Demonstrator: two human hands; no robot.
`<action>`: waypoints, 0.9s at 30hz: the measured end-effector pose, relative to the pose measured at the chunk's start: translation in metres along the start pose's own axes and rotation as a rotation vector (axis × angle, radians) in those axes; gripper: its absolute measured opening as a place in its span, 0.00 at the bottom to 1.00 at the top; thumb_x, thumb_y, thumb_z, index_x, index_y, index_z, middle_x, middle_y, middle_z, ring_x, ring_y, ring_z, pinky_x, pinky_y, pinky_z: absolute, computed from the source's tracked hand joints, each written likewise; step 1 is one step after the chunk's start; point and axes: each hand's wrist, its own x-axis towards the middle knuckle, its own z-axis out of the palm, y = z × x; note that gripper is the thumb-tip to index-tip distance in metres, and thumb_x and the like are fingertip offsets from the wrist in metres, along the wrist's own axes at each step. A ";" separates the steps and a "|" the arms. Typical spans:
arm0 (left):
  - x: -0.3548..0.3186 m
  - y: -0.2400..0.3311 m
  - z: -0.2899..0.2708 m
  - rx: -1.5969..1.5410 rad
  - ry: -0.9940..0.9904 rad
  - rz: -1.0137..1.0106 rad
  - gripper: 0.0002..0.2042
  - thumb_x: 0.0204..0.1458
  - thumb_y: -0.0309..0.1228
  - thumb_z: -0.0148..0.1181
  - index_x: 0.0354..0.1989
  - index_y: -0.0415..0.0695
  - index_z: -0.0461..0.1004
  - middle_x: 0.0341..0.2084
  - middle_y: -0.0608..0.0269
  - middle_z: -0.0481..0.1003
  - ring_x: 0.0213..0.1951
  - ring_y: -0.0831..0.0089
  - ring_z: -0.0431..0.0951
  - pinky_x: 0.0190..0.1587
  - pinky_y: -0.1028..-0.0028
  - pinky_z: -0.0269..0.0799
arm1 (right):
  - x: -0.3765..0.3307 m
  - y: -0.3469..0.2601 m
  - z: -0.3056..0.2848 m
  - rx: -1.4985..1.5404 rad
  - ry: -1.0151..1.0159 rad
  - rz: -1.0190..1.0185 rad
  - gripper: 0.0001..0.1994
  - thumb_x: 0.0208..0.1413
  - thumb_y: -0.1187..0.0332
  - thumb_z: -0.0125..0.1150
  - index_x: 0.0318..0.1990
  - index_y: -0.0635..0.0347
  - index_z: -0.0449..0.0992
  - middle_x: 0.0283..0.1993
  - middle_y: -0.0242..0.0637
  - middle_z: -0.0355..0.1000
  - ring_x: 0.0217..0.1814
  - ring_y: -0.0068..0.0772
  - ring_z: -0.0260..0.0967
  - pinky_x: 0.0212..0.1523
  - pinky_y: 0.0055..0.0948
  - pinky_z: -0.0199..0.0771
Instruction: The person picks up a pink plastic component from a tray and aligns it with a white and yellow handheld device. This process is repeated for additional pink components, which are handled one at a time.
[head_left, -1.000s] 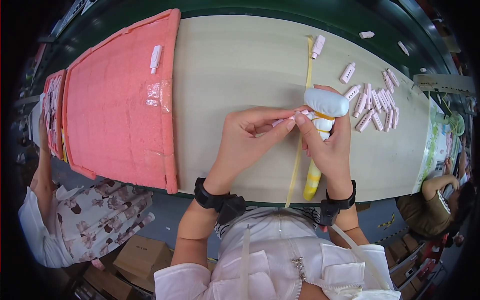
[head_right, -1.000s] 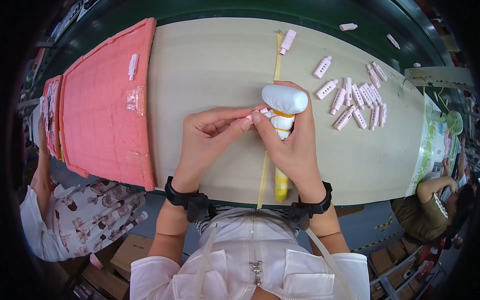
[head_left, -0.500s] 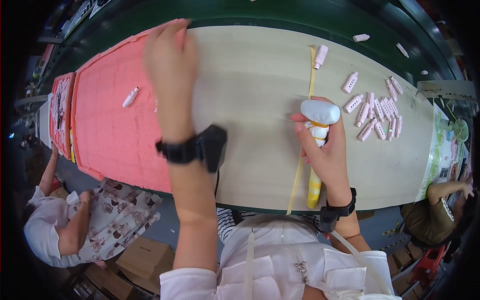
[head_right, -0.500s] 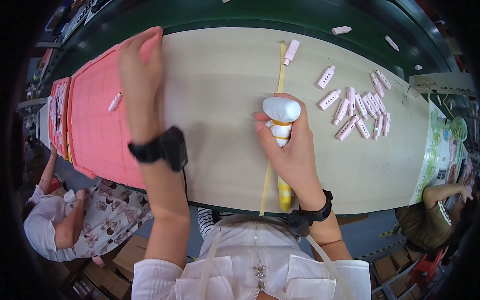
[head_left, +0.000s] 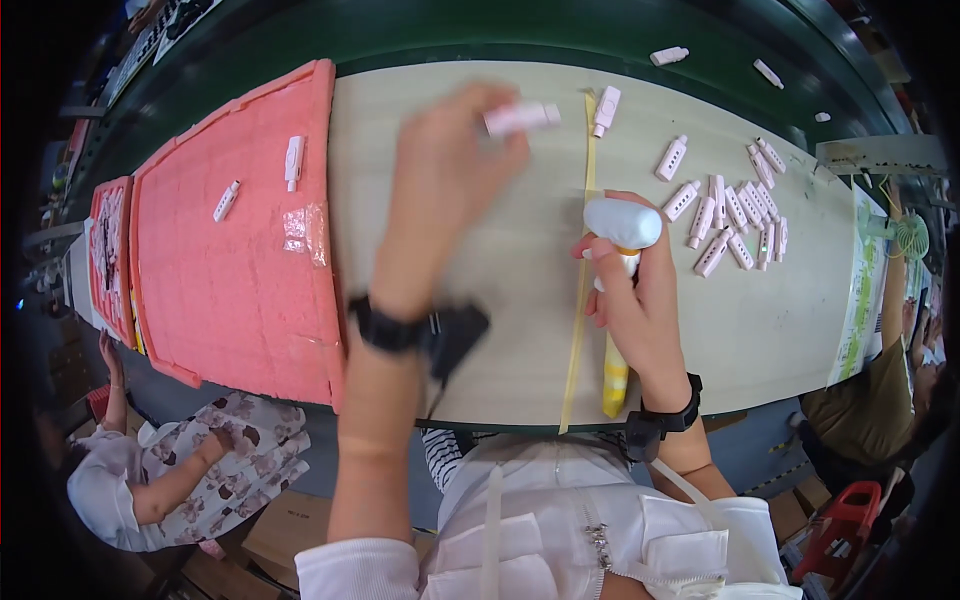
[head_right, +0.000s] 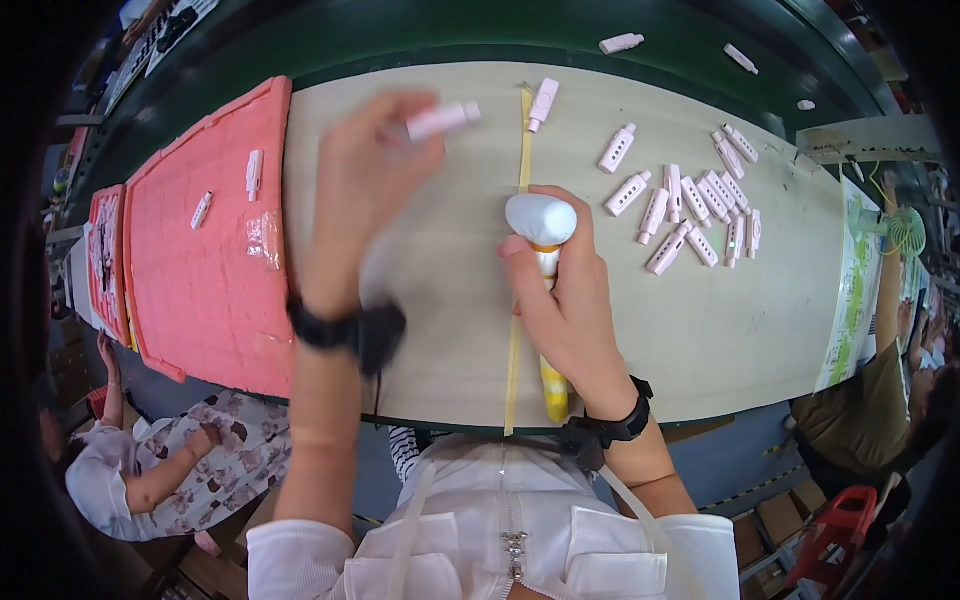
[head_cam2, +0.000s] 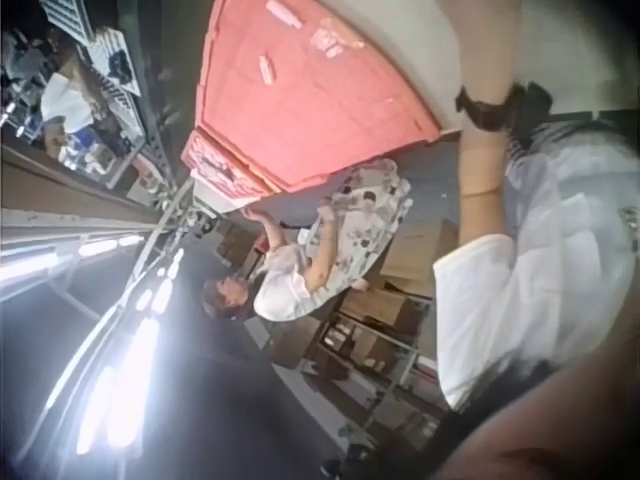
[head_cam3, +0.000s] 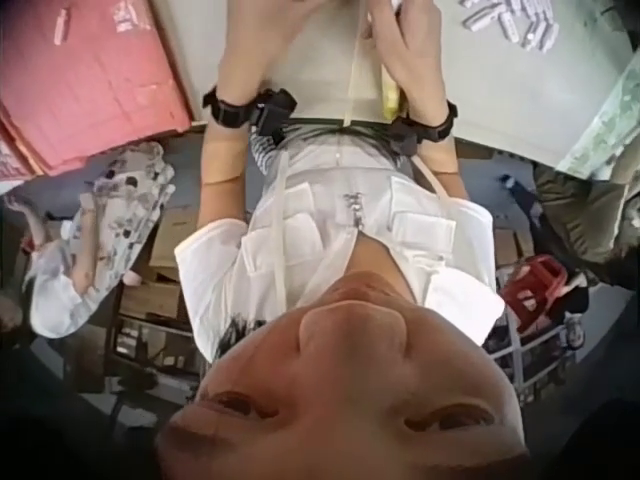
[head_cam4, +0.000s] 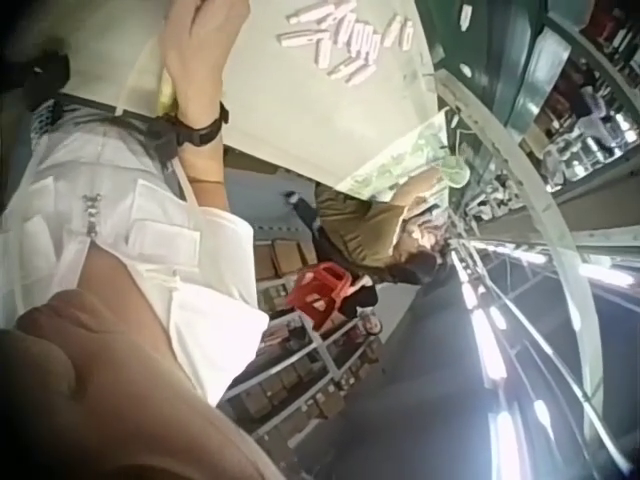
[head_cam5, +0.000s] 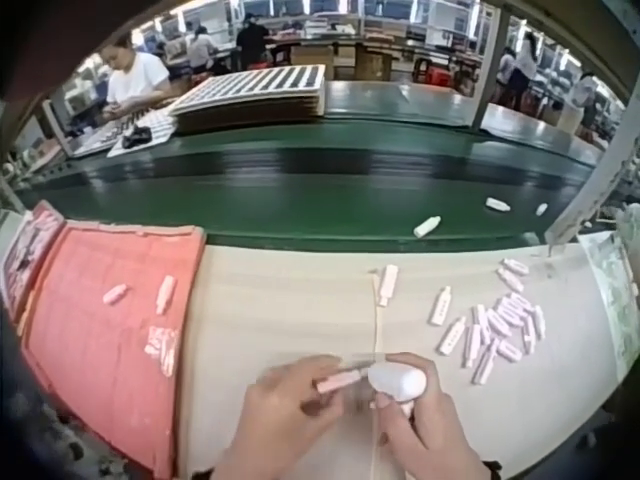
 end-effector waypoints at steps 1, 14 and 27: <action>-0.032 0.026 0.000 -0.048 -0.036 -0.054 0.15 0.45 0.25 0.68 0.44 0.42 0.79 0.35 0.55 0.82 0.34 0.55 0.83 0.39 0.64 0.79 | -0.001 -0.004 -0.004 0.016 0.013 0.016 0.20 0.69 0.65 0.53 0.65 0.56 0.63 0.41 0.33 0.77 0.24 0.14 0.66 0.23 0.16 0.66; -0.119 0.040 0.008 0.027 -0.041 -0.069 0.26 0.41 0.23 0.74 0.52 0.48 0.76 0.37 0.73 0.84 0.44 0.65 0.80 0.51 0.66 0.68 | -0.020 -0.003 0.010 -0.203 0.095 -0.354 0.17 0.71 0.66 0.48 0.63 0.60 0.63 0.33 0.36 0.75 0.23 0.18 0.67 0.22 0.22 0.67; -0.117 0.047 0.014 -0.456 -0.001 -0.233 0.19 0.47 0.17 0.70 0.49 0.41 0.78 0.40 0.59 0.81 0.42 0.69 0.83 0.46 0.71 0.80 | -0.001 0.007 0.005 -0.027 0.073 -0.074 0.20 0.67 0.67 0.61 0.63 0.59 0.65 0.41 0.32 0.75 0.22 0.14 0.65 0.19 0.17 0.63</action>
